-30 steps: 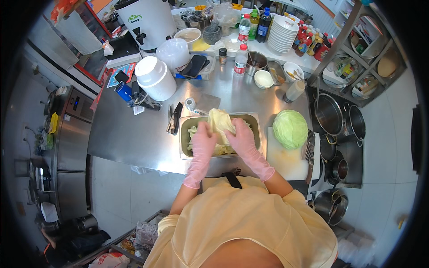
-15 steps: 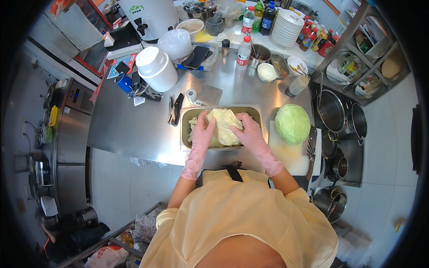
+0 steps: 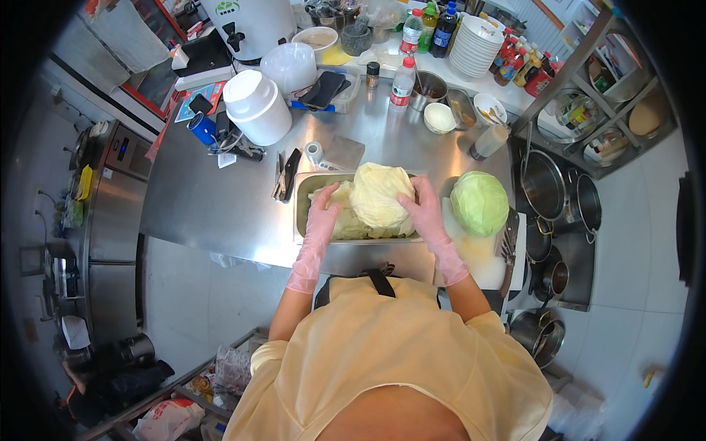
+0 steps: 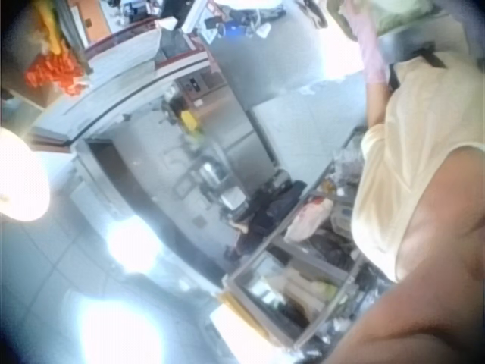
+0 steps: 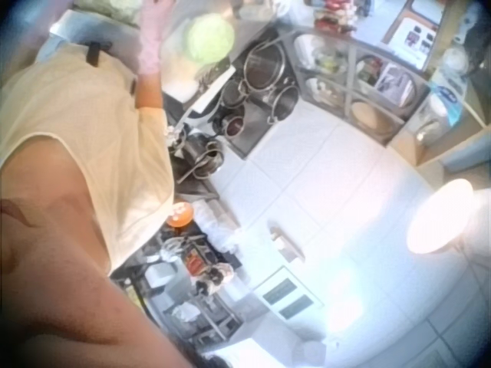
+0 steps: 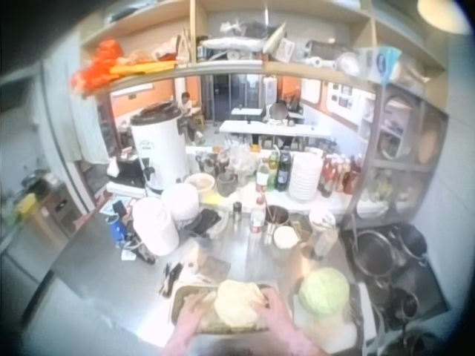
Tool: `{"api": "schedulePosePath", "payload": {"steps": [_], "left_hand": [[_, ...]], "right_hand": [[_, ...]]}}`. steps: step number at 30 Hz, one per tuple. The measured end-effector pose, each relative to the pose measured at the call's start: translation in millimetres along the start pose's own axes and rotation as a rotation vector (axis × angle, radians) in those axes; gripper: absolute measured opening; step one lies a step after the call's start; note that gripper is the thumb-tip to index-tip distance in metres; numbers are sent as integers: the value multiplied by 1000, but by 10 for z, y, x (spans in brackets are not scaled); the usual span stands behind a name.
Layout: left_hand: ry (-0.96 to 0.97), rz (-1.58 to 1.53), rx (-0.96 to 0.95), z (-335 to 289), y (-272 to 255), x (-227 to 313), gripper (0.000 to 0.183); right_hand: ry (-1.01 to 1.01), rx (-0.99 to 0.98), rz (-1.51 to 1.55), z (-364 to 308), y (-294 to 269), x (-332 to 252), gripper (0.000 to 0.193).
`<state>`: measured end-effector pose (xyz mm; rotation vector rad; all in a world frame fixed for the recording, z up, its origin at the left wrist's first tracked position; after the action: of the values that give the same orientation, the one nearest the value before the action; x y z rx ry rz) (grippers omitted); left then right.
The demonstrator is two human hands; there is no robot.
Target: The person washes rice in a rice cooker pot under running water, drains it, and places the pot into a rice cooker. Then they wash a ladle and separate cabbage leaves into a metal tray.
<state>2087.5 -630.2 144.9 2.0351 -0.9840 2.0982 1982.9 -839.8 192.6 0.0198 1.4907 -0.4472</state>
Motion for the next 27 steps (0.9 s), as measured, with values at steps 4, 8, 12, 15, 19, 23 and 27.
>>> {"api": "schedulePosePath", "payload": {"steps": [4,8,12,15,19,23,27], "left_hand": [[-356,-435,-253,-106,176,261,69],[-520,-760,-365,-164,305,439,73],[-457,-887,-291,-180,382,445,65],[-413,-909,-303,-157,381,413,63],[-370,-910,-297,-121,364,410,62],[-351,-807,-252,-124,405,380,62],[-339,-705,-212,-100,419,273,61]], "right_hand": [[45,-10,-27,-47,77,-71,36],[-184,40,-186,-33,202,-154,35],[-298,23,-246,5,237,-162,35],[-364,-1,-307,23,238,-191,38],[-408,-49,-390,13,279,-300,48],[-190,-37,-393,-1,283,-382,68],[-232,-59,-479,2,314,-431,76]]}}
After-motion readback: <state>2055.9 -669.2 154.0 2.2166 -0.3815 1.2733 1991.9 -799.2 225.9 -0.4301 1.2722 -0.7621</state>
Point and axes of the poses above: each hand's wrist, its own z-axis towards the middle knuckle, its own y-axis out of the palm, x = y × z, the point moved 2 cm from there along z, towards the middle knuckle, and after that the axes turned 8 degrees about -x, right-handed, at the moved point
